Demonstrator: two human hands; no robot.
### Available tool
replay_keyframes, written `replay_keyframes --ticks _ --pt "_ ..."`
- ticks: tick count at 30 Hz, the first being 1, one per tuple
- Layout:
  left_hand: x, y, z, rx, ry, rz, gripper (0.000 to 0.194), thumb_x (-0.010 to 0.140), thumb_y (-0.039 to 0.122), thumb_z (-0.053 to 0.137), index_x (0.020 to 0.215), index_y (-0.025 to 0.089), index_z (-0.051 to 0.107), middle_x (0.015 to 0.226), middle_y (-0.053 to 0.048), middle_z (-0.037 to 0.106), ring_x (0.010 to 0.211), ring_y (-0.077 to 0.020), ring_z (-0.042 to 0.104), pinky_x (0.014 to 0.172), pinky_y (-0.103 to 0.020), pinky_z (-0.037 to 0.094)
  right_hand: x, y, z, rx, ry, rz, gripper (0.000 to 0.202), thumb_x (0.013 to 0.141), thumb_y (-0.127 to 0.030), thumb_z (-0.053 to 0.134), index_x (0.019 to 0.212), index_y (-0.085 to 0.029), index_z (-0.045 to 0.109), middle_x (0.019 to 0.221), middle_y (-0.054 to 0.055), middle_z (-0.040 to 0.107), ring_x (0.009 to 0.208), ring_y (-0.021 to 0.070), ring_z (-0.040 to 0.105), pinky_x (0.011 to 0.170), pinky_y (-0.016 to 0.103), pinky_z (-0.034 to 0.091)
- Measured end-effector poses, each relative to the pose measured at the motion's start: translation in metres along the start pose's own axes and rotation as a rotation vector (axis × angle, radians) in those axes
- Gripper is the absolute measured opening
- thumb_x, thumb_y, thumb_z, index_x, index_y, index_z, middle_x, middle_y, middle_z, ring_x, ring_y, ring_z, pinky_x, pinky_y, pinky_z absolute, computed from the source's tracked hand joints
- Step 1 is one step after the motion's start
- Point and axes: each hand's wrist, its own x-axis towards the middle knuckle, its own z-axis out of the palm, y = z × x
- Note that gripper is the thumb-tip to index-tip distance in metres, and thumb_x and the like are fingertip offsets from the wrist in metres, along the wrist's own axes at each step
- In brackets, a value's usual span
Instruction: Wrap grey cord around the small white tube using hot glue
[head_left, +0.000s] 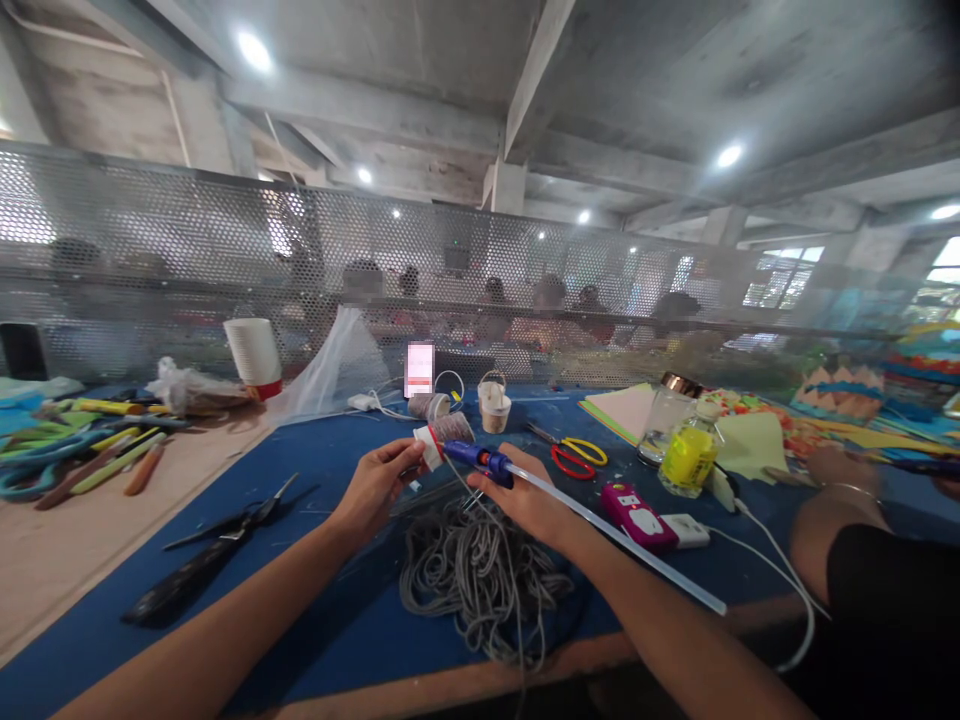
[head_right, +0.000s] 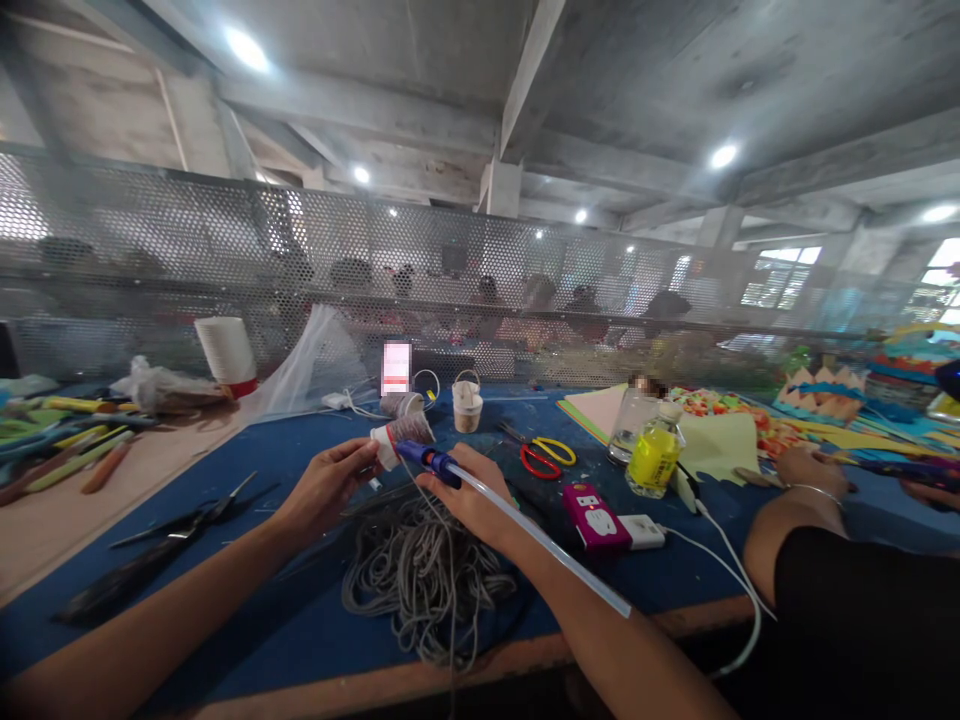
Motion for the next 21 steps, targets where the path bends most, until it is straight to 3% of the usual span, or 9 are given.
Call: replay_keyframes --ticks 21 --pt "-0.0005 0.0017 0.0019 -0.036 0.018 -0.017 0.025 0.068 0.035 0.078 0.082 0.015 0.074 0.082 -0.005 0.071 0.076 -0.0144 0.06 0.076 -0.024 0.049 -0.0011 0.0005 0.0003 0.037 -0.012 0.045 0.031 0.085 -0.049 0.058 0.075 -0.02 0.054 0.072 -0.002 0.054 0.065 0.0115 0.05 0.062 0.023 0.04"
